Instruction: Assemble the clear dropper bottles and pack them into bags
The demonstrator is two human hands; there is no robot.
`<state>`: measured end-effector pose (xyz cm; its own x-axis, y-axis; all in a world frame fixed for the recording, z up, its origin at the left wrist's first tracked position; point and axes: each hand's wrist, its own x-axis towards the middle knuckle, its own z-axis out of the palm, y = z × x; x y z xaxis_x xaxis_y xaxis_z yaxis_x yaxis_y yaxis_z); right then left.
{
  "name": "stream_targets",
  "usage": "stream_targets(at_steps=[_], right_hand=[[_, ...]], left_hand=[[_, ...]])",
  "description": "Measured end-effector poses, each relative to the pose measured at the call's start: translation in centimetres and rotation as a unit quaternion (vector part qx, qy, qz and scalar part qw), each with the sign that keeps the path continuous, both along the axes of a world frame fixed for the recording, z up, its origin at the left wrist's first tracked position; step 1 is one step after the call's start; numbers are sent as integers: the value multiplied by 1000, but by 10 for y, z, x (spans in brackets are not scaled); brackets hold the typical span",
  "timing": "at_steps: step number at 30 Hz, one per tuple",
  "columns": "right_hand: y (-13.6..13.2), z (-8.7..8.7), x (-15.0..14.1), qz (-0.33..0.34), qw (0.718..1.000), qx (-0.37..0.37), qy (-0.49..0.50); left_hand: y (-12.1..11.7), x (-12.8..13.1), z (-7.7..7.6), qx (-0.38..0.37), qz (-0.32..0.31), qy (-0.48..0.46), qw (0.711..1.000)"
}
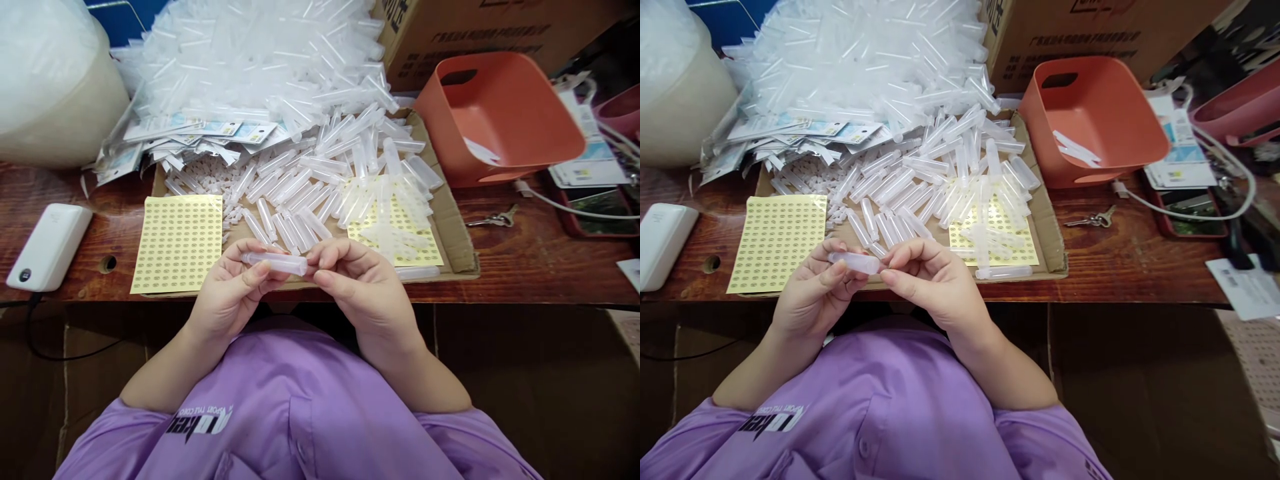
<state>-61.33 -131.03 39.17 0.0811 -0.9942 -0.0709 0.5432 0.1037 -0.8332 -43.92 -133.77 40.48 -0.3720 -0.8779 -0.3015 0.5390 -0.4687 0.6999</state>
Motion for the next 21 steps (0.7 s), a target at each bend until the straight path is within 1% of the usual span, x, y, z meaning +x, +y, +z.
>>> stream_targets(at_steps=[3, 7, 12, 16, 21], right_hand=[[4, 2, -2, -19, 999, -17, 34], [8, 6, 0, -10, 995, -18, 93], [8, 10, 5, -36, 992, -6, 121], [7, 12, 6, -39, 990, -20, 132], [7, 16, 6, -18, 988, -19, 154]], left_hand=[[-1, 0, 0, -1, 17, -8, 1000], [1, 0, 1, -42, 29, -27, 998], [4, 1, 4, -64, 56, -59, 995], [3, 2, 3, -76, 57, -60, 994], [1, 3, 3, -84, 42, -49, 994]])
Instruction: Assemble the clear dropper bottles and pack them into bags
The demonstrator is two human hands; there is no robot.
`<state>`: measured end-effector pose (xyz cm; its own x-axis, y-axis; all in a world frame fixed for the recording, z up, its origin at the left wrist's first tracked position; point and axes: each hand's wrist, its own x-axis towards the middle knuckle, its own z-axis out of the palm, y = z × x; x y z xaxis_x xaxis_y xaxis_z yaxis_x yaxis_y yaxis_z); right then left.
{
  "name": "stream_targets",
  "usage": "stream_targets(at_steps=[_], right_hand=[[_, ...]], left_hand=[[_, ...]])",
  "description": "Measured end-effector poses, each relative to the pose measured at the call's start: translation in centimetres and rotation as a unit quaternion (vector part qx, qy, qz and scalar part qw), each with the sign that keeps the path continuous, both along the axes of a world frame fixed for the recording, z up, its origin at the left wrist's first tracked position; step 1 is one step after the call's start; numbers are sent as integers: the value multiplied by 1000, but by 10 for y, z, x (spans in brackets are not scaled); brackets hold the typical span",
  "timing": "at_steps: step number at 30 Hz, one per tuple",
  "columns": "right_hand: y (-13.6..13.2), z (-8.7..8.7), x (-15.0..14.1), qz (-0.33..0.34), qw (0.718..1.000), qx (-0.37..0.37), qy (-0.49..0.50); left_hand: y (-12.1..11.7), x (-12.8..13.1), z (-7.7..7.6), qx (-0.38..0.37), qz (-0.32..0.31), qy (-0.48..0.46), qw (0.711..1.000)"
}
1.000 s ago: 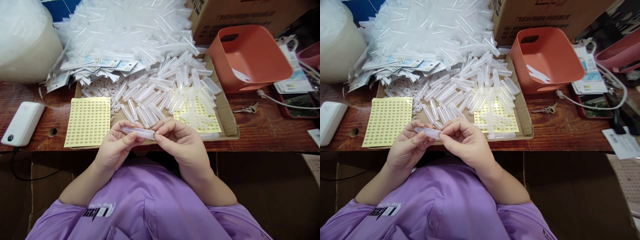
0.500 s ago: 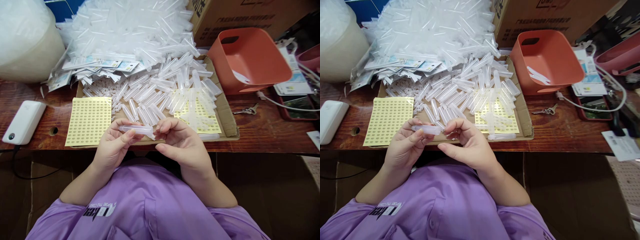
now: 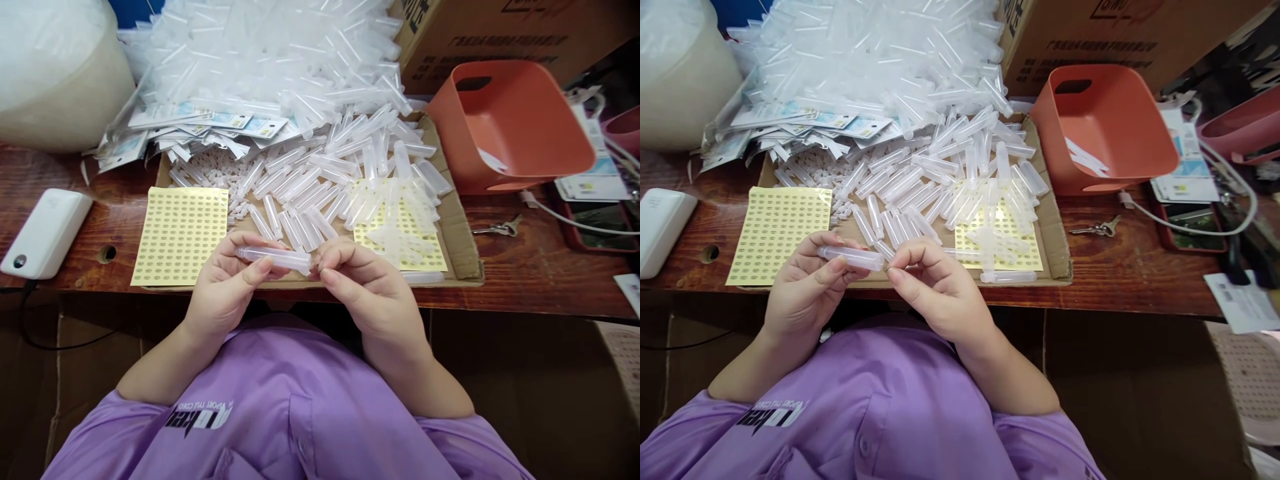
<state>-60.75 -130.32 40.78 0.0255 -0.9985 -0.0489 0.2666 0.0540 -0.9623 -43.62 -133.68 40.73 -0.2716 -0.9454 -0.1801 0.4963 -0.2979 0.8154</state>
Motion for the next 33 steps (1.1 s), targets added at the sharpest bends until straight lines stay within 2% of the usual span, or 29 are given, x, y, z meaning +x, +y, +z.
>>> stream_targets(at_steps=[6, 13, 18, 33], right_hand=[[-1, 2, -4, 47, 996, -38, 69], [-7, -7, -7, 92, 994, -38, 47], [-9, -10, -8, 137, 990, 16, -2], [-9, -9, -5, 106, 993, -12, 55]], left_hand=[[-1, 1, 1, 9, 16, -21, 1000], [-2, 2, 1, 9, 10, -22, 1000], [-3, 2, 0, 9, 11, -11, 1000], [-3, 4, -4, 5, 3, 4, 1000]])
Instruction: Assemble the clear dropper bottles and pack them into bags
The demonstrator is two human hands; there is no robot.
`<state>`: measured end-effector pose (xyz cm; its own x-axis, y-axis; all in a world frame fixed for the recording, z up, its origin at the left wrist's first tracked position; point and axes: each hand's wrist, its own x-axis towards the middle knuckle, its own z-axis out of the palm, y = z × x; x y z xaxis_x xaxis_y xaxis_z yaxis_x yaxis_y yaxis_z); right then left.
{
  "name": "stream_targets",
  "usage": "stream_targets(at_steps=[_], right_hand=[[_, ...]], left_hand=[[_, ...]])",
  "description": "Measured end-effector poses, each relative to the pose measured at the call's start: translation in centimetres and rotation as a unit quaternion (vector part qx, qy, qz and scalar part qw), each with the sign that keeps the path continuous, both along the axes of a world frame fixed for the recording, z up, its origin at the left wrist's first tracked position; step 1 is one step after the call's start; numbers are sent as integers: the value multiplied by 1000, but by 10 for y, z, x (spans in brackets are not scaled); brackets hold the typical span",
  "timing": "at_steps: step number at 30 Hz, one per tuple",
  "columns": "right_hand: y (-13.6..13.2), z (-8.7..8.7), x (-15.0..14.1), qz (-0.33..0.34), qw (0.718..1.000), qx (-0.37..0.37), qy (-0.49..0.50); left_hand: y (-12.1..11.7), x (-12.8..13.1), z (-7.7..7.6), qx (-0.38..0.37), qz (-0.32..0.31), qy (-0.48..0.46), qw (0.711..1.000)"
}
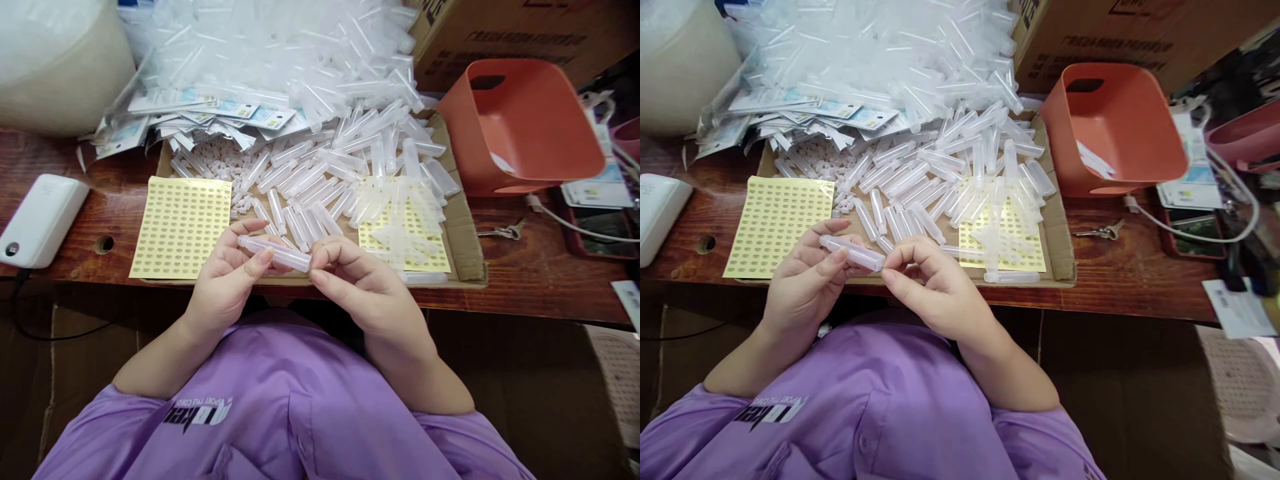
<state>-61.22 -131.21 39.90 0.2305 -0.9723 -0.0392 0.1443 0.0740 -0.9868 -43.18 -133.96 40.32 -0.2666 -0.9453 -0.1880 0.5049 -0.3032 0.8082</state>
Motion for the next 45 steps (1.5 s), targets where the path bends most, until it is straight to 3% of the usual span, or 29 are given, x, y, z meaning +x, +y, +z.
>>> stream_targets(at_steps=[12, 19, 26, 33, 40, 42, 45], right_hand=[[-1, -4, 0, -7, 998, 47, -29], [2, -4, 2, -20, 998, 36, -38], [9, 6, 9, -75, 996, 10, 35], [8, 3, 10, -87, 987, -72, 112], [10, -3, 9, -111, 959, -167, 199], [11, -1, 10, -110, 966, -151, 179], [12, 4, 12, -83, 991, -58, 91]], left_hand=[[2, 1, -3, -9, -1, -18, 1000], [2, 2, -2, -21, -11, -6, 1000], [5, 4, -3, -27, 2, -31, 999], [5, 4, -1, -22, 1, -46, 999], [3, 4, -6, -33, 19, -35, 999], [3, 3, -8, -58, 46, -46, 996], [4, 3, -9, -84, 67, -67, 992]])
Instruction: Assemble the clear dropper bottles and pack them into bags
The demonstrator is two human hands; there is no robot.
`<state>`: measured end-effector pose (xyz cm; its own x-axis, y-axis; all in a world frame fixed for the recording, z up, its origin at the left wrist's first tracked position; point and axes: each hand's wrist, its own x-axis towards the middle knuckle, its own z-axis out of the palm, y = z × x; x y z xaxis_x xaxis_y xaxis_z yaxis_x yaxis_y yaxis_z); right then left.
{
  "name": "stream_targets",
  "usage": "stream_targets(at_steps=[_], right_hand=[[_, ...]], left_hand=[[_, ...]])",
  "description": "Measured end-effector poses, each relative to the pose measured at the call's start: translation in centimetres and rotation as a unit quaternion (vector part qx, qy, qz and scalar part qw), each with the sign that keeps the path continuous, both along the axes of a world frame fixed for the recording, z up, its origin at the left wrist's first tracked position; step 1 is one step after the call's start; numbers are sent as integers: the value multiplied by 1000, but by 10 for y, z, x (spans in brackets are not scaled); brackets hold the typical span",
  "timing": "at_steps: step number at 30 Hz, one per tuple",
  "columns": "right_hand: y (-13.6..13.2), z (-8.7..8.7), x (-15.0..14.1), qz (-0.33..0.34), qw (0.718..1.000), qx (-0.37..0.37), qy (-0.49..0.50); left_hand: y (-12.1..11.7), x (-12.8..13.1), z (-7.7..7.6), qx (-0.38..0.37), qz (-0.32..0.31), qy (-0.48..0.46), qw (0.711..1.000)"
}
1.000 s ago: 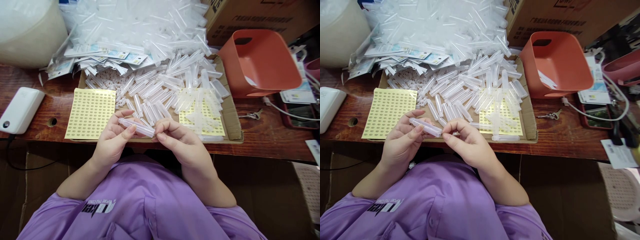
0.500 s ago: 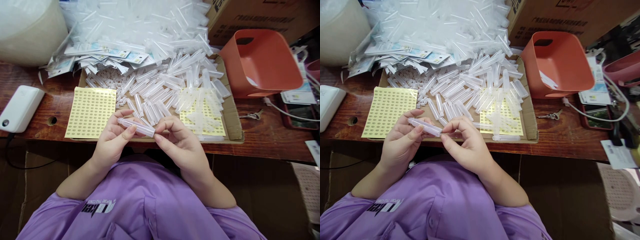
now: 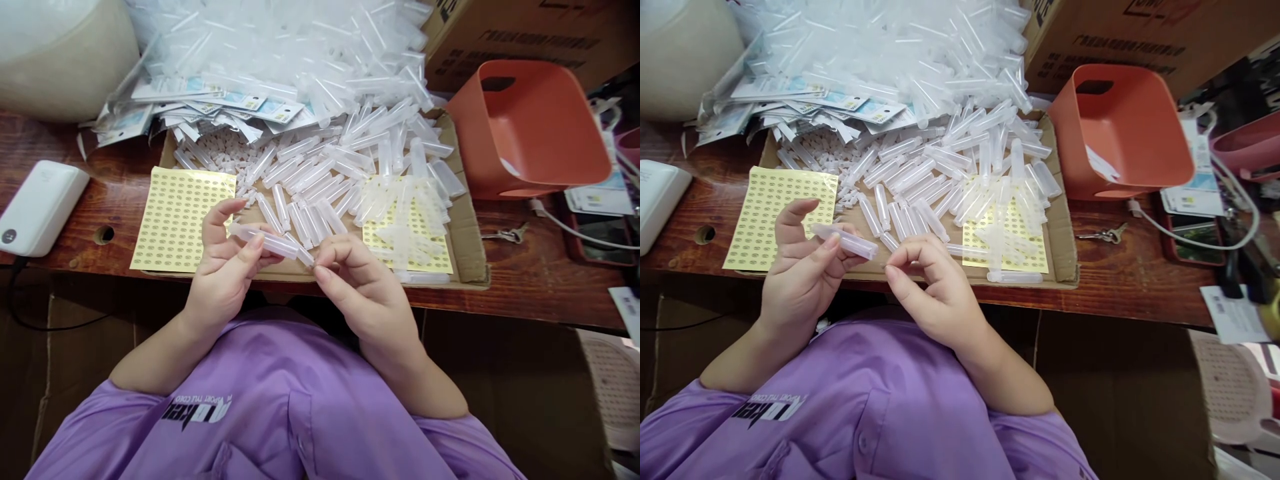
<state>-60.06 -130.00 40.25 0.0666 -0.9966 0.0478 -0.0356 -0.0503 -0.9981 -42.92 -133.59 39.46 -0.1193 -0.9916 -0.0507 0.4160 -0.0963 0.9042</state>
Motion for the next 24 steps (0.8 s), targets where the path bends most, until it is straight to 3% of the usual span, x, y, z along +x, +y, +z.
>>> stream_targets(at_steps=[4, 7, 15, 24], right_hand=[[-2, 4, -1, 49, 979, 148, -132], [-5, 2, -2, 75, 963, 198, -166], [-3, 1, 3, 51, 957, 211, -192], [-5, -6, 2, 27, 962, 215, -163]], left_hand=[[3, 1, 2, -14, -23, -34, 999], [5, 1, 2, -21, -42, -58, 997], [1, -4, 0, 30, -89, 1, 996], [1, -6, 0, 11, -56, -24, 998]])
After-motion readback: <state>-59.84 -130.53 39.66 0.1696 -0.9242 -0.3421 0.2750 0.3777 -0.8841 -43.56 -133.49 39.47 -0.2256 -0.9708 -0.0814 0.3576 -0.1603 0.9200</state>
